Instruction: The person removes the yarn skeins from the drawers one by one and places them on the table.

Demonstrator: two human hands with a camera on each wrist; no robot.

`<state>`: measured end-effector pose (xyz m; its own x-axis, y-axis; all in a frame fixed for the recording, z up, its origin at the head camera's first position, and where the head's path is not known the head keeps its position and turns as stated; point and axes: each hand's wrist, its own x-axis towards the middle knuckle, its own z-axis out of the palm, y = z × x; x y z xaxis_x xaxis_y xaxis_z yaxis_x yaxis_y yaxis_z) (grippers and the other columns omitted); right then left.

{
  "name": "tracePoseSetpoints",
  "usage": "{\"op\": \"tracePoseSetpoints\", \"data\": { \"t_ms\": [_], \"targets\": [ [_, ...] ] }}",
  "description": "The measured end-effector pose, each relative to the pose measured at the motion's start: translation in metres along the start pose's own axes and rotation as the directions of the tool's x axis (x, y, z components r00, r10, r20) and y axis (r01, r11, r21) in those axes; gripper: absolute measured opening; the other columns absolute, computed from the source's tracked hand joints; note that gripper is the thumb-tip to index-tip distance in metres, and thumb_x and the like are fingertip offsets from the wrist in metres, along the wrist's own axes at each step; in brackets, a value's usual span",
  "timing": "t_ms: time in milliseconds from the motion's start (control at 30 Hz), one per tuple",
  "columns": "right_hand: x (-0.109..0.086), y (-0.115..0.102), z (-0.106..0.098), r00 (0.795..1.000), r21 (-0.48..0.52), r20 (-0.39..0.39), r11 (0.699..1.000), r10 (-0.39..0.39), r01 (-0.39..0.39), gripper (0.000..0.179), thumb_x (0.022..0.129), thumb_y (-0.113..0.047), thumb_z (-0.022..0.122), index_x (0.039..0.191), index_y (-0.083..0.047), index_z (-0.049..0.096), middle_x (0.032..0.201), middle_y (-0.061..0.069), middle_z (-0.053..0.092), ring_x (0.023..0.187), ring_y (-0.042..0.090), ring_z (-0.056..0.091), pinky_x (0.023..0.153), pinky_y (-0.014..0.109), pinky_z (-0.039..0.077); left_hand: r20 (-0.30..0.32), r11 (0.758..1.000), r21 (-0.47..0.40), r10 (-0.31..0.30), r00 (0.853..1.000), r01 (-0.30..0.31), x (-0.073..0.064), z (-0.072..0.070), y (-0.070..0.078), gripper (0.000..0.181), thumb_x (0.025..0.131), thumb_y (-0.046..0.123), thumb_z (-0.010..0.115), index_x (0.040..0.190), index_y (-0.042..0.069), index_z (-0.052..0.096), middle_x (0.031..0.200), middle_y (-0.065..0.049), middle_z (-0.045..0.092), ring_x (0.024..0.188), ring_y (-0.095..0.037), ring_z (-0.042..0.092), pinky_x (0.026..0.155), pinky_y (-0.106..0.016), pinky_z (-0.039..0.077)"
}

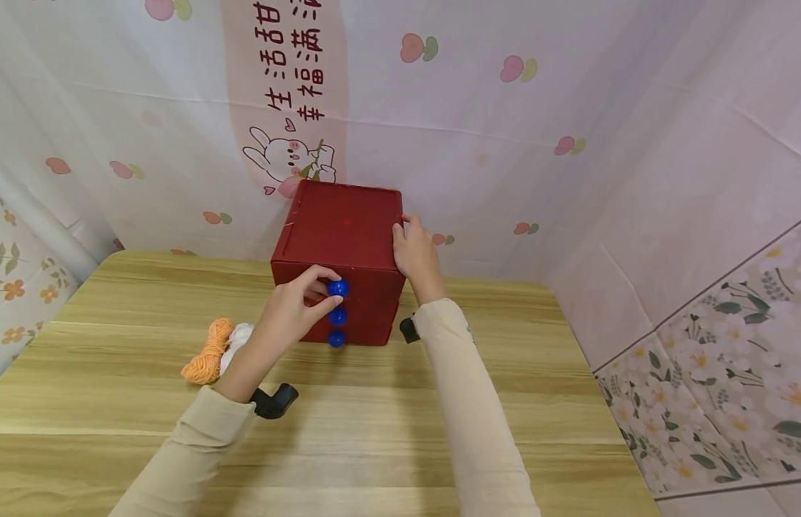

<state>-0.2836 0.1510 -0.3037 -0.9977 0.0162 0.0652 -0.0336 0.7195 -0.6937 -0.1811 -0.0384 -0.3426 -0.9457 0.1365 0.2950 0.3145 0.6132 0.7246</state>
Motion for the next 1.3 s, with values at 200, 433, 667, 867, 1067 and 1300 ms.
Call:
{"op": "tracePoseSetpoints", "data": {
  "t_ms": [200,433,667,867,1067,1300],
  "targets": [
    [0.000,0.001,0.001,1.000,-0.001,0.000,1.000,-0.008,0.008,0.048,0.101,-0.033,0.033,0.144,-0.012,0.030,0.111,0.017,0.059,0.097,0.029,0.059,0.083,0.042,0.048,0.009,1.000,-0.015,-0.001,1.000,0.002,0.001,0.000,-0.002,0.026,0.088,0.023,0.065,0.112,0.019,0.056,0.092,-0.004,0.068,0.084,-0.019,0.064,0.071,-0.035,0.052],
    [0.000,-0.001,0.001,1.000,-0.015,0.002,1.000,-0.007,0.007,0.048,0.101,-0.033,0.033,0.143,-0.011,0.031,0.112,0.017,0.059,0.099,0.029,0.058,0.085,0.043,0.047,0.029,0.999,-0.048,-0.017,0.999,0.018,0.003,0.000,-0.003,0.026,0.088,0.023,0.064,0.112,0.019,0.056,0.093,-0.004,0.066,0.085,-0.020,0.062,0.070,-0.034,0.052],
    [0.000,-0.003,0.001,1.000,-0.034,0.000,0.999,0.015,-0.015,0.048,0.101,-0.034,0.032,0.143,-0.012,0.030,0.121,0.018,0.055,0.111,0.032,0.050,0.091,0.046,0.044,0.035,0.998,-0.064,-0.016,0.999,0.018,0.003,-0.002,-0.004,0.026,0.087,0.022,0.065,0.111,0.018,0.056,0.093,-0.004,0.065,0.087,-0.021,0.062,0.071,-0.035,0.052],
    [-0.001,-0.007,0.002,0.999,-0.062,-0.021,0.997,0.035,-0.036,0.047,0.101,-0.033,0.033,0.143,-0.011,0.031,0.136,0.019,0.046,0.119,0.038,0.042,0.095,0.050,0.040,0.039,0.997,-0.071,-0.019,0.999,0.022,0.004,-0.002,-0.006,0.025,0.087,0.022,0.065,0.111,0.019,0.056,0.093,-0.004,0.064,0.087,-0.020,0.061,0.070,-0.035,0.051],
    [-0.002,-0.011,0.003,0.998,-0.104,-0.032,0.992,0.063,-0.066,0.047,0.101,-0.033,0.032,0.143,-0.013,0.031,0.137,0.019,0.046,0.116,0.038,0.046,0.094,0.049,0.041,0.057,0.991,-0.136,0.029,0.998,-0.021,-0.001,-0.004,-0.009,0.030,0.088,0.014,0.063,0.117,0.017,0.055,0.095,-0.006,0.066,0.090,-0.022,0.062,0.078,-0.038,0.052],
    [-0.001,-0.011,0.004,0.997,-0.115,-0.037,0.991,0.063,-0.067,0.046,0.101,-0.033,0.031,0.143,-0.014,0.032,0.137,0.017,0.047,0.116,0.036,0.048,0.093,0.048,0.041,0.047,0.958,-0.284,-0.016,0.999,0.029,-0.016,-0.001,-0.021,0.035,0.090,0.000,0.053,0.122,0.013,0.050,0.101,-0.015,0.065,0.094,-0.027,0.062,0.082,-0.040,0.051]
  ]
}}
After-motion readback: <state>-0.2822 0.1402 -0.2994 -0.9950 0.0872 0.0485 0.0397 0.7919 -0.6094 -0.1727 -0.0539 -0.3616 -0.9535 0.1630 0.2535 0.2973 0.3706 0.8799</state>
